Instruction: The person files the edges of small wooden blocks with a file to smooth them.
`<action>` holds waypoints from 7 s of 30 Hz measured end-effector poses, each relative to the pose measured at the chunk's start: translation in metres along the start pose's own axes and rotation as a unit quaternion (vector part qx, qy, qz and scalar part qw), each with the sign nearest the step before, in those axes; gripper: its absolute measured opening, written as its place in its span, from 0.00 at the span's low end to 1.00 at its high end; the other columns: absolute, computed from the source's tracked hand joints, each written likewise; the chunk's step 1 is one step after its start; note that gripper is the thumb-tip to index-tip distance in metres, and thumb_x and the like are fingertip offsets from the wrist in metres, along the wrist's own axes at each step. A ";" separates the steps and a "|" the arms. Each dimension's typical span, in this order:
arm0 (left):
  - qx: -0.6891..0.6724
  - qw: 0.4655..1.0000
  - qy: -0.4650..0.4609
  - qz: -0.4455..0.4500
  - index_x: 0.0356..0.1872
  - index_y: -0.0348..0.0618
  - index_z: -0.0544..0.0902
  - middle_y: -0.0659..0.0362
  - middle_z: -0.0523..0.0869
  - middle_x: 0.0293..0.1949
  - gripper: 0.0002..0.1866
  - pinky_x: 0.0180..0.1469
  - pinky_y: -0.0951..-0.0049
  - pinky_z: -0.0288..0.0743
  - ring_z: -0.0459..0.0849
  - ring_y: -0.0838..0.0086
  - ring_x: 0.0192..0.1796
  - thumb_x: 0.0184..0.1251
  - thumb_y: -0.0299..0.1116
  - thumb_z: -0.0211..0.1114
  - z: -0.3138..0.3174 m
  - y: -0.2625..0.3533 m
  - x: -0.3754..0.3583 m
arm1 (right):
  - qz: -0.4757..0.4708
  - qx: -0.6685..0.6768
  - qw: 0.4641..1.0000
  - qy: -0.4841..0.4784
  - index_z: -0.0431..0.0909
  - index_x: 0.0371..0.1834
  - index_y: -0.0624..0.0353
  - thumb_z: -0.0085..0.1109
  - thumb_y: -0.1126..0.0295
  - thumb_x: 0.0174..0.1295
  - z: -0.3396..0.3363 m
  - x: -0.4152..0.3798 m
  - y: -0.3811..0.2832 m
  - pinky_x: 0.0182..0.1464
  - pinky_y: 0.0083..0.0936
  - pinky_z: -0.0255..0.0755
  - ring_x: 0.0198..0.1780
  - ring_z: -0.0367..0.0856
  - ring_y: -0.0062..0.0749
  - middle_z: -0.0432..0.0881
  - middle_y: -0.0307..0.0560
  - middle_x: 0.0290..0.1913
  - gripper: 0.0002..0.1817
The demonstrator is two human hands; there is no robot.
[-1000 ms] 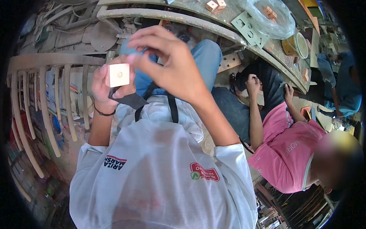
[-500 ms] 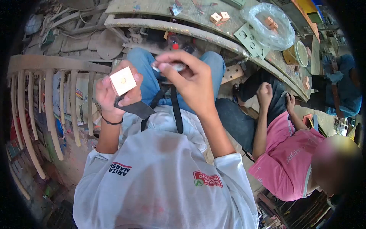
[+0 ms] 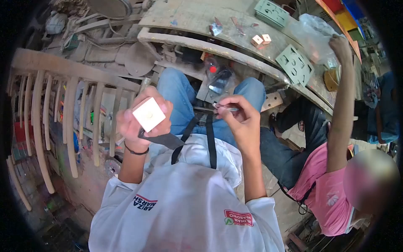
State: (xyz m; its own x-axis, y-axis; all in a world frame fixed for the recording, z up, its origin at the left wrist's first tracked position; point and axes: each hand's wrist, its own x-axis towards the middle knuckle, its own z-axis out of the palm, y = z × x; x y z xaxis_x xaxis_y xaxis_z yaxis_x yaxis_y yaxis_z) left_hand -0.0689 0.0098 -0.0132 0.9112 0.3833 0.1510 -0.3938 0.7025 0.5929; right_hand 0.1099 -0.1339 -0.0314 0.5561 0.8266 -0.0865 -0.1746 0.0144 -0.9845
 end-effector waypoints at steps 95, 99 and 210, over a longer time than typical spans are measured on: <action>0.340 0.881 0.324 0.047 0.28 0.39 0.71 0.62 0.73 0.27 0.05 0.22 0.85 0.57 0.67 0.85 0.24 0.61 0.21 0.56 -0.039 -0.125 -0.048 | -0.158 -0.164 0.973 0.023 0.78 0.47 0.68 0.56 0.74 0.60 0.040 -0.057 0.117 0.46 0.33 0.73 0.44 0.81 0.47 0.81 0.57 0.41 0.14; 0.378 0.866 0.324 0.041 0.26 0.36 0.73 0.61 0.76 0.27 0.05 0.24 0.84 0.59 0.69 0.85 0.25 0.60 0.21 0.57 -0.054 -0.129 -0.050 | -0.141 -0.185 0.973 -0.012 0.77 0.46 0.71 0.53 0.75 0.60 0.038 -0.055 0.116 0.44 0.35 0.73 0.41 0.81 0.52 0.81 0.61 0.38 0.14; 0.025 0.963 0.252 -0.088 0.39 0.42 0.70 0.58 0.75 0.25 0.17 0.16 0.84 0.51 0.61 0.84 0.15 0.74 0.45 0.40 -0.071 -0.129 -0.048 | -0.147 -0.173 0.974 0.017 0.79 0.30 0.67 0.62 0.84 0.49 0.022 -0.044 0.110 0.38 0.21 0.74 0.36 0.81 0.32 0.80 0.48 0.32 0.05</action>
State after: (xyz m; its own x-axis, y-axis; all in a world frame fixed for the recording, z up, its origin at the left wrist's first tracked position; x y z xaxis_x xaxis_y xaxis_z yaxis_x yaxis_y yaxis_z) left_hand -0.0702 -0.0568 -0.1532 0.7846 0.5111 -0.3510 -0.2201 0.7589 0.6129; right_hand 0.0482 -0.1564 -0.1322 0.5679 0.7964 0.2082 0.2772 0.0531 -0.9593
